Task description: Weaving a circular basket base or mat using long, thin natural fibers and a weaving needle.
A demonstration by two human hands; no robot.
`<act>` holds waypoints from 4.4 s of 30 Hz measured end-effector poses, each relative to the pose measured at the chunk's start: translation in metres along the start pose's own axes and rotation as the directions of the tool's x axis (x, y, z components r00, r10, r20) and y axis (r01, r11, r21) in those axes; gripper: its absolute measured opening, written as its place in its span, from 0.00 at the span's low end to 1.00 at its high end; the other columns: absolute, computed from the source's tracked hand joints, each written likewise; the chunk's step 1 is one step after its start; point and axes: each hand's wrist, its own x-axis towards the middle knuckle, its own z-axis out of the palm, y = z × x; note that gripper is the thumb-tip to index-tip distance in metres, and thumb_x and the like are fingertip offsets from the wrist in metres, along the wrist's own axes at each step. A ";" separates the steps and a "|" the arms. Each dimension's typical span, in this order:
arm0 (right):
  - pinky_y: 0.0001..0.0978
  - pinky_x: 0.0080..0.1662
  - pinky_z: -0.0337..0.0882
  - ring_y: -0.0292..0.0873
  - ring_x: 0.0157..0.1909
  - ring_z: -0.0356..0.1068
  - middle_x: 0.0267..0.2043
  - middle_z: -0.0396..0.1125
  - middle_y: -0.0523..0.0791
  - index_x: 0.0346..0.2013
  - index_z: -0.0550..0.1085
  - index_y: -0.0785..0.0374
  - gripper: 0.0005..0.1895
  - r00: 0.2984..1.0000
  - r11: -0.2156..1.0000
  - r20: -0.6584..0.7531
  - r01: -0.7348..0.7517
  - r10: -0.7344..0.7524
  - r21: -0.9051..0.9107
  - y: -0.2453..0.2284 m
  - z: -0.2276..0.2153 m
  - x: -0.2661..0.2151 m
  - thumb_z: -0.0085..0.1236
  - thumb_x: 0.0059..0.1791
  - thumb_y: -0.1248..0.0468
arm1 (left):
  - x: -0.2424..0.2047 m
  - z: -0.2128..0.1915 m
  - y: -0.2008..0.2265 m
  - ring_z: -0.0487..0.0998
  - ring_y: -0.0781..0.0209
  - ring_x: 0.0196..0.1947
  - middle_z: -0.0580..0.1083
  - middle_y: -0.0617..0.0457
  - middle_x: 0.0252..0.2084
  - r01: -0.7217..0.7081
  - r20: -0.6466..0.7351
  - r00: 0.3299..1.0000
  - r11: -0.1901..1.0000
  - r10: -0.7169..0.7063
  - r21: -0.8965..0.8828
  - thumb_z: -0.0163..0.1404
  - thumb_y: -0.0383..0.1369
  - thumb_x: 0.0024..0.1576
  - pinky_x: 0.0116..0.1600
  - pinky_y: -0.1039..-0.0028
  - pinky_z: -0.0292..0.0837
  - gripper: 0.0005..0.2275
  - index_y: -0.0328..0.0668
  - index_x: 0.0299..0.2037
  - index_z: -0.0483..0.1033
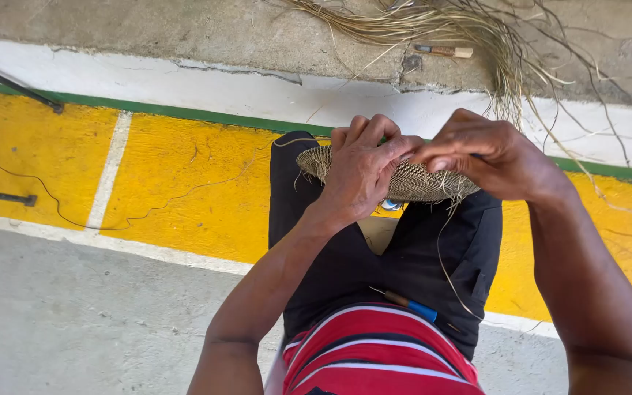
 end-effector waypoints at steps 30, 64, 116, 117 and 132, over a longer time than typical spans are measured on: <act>0.34 0.32 0.73 0.38 0.32 0.71 0.26 0.69 0.42 0.32 0.76 0.60 0.11 1.000 0.550 -0.027 -0.026 0.006 -0.834 -0.024 0.023 0.009 0.70 0.51 0.59 | 0.003 0.009 -0.012 0.66 0.64 0.45 0.67 0.64 0.41 -0.049 -0.063 0.997 0.999 0.048 -0.020 0.55 0.27 0.60 0.55 0.68 0.55 0.17 0.65 0.56 0.79; 0.34 0.28 0.64 0.37 0.23 0.62 0.18 0.61 0.41 0.16 0.66 0.62 0.21 0.998 0.910 -0.044 -0.050 0.035 -0.411 0.027 0.007 0.019 0.59 0.53 0.71 | 0.001 -0.002 -0.003 0.68 0.61 0.46 0.68 0.63 0.42 -0.037 -0.094 0.995 0.994 0.027 -0.104 0.54 0.30 0.63 0.56 0.65 0.56 0.07 0.51 0.48 0.73; 0.31 0.49 0.72 0.38 0.46 0.70 0.46 0.68 0.45 0.52 0.76 0.64 0.09 0.837 0.922 -0.425 -0.387 0.345 -0.013 0.013 0.043 -0.010 0.62 0.57 0.69 | 0.044 -0.009 -0.040 0.75 0.57 0.48 0.75 0.54 0.46 -0.225 0.090 0.971 0.973 0.220 0.057 0.58 0.42 0.57 0.54 0.62 0.69 0.17 0.40 0.51 0.75; 0.33 0.49 0.72 0.40 0.45 0.70 0.46 0.68 0.46 0.52 0.76 0.64 0.10 0.843 0.925 -0.443 -0.373 0.306 -0.070 0.012 0.041 -0.012 0.64 0.56 0.69 | 0.044 -0.013 -0.042 0.76 0.57 0.47 0.76 0.56 0.44 -0.183 0.182 0.967 0.983 0.176 0.026 0.56 0.40 0.59 0.53 0.60 0.66 0.13 0.42 0.48 0.76; 0.43 0.46 0.74 0.49 0.49 0.74 0.45 0.71 0.45 0.48 0.76 0.55 0.15 0.623 0.703 0.333 -0.574 0.708 -0.420 -0.068 0.152 -0.125 0.53 0.49 0.56 | 0.021 -0.006 -0.032 0.75 0.63 0.44 0.79 0.62 0.42 -0.112 0.078 0.989 0.983 0.125 -0.148 0.52 0.35 0.64 0.53 0.67 0.62 0.06 0.50 0.49 0.76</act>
